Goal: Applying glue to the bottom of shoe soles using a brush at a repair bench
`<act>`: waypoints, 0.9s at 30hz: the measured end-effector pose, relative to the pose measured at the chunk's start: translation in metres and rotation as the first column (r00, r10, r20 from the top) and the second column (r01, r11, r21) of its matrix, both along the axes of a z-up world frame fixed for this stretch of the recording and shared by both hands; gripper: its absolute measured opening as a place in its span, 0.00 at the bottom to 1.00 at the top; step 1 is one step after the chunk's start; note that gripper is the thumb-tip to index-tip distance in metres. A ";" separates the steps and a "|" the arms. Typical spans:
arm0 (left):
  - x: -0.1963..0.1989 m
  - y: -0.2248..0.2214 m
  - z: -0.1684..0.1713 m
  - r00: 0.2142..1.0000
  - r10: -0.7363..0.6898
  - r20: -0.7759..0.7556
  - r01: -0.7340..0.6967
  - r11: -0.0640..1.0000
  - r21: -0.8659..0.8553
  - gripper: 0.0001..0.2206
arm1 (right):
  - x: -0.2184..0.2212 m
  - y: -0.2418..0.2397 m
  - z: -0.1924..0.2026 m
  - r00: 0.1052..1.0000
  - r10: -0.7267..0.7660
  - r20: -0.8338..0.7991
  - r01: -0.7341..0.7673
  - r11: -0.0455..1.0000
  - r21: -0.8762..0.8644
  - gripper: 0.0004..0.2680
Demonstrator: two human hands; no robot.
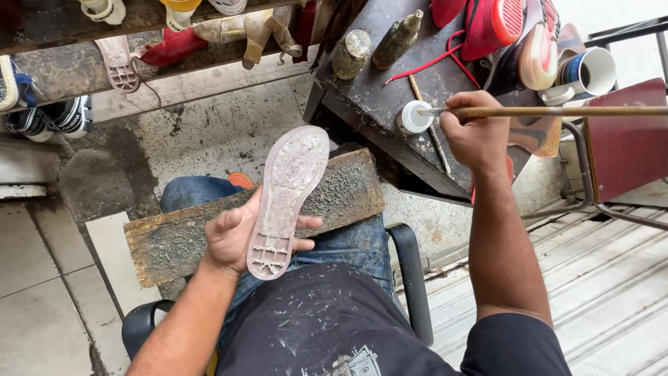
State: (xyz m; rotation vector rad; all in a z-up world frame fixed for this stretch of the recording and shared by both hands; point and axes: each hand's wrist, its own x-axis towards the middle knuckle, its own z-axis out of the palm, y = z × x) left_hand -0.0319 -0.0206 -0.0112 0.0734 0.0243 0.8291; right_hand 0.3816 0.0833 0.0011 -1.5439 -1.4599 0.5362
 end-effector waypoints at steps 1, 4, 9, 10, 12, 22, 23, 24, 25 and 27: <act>-0.001 -0.001 -0.002 1.000 -0.003 -0.002 0.003 1.000 0.000 0.50 | 0.002 -0.001 -0.004 1.000 -0.003 -0.002 0.003 1.000 0.000 0.08; -0.005 -0.002 -0.005 1.000 -0.006 -0.027 0.006 1.000 -0.006 0.47 | 0.005 -0.001 -0.018 1.000 -0.026 0.011 0.026 0.998 -0.049 0.09; -0.008 -0.006 -0.016 0.990 0.095 -0.108 -0.091 0.995 0.038 0.47 | 0.006 -0.006 -0.017 0.985 -0.066 -0.160 0.069 0.997 0.017 0.06; -0.008 -0.006 -0.016 0.990 0.095 -0.108 -0.092 0.995 0.039 0.47 | 0.005 -0.008 -0.018 0.985 -0.065 -0.160 0.069 0.997 0.017 0.06; -0.010 -0.006 -0.018 0.987 0.102 -0.123 -0.099 0.995 0.034 0.45 | 0.002 -0.012 -0.018 0.824 -0.237 -0.514 0.214 0.971 -0.106 0.07; 0.002 -0.002 -0.045 0.976 0.195 -0.102 -0.176 0.970 0.170 0.40 | -0.021 -0.024 -0.057 0.475 -0.311 -0.823 0.279 0.940 -0.194 0.10; 0.001 0.001 -0.041 0.989 0.121 -0.083 -0.112 0.988 0.110 0.43 | -0.047 -0.030 -0.025 0.457 -0.159 -0.875 0.185 0.979 -0.082 0.11; 0.001 0.005 -0.037 0.997 0.050 -0.057 -0.048 0.998 0.049 0.47 | -0.069 -0.036 0.008 0.417 -0.005 -0.909 0.096 0.995 0.038 0.11; 0.003 0.006 -0.026 0.995 0.069 -0.075 -0.066 0.997 0.043 0.47 | -0.085 -0.044 0.012 0.401 -0.004 -0.916 0.077 0.997 0.029 0.11; 0.015 0.017 -0.005 0.990 0.094 -0.105 -0.084 0.992 0.097 0.48 | -0.108 -0.059 0.025 0.500 0.335 -0.798 -0.354 0.921 0.165 0.11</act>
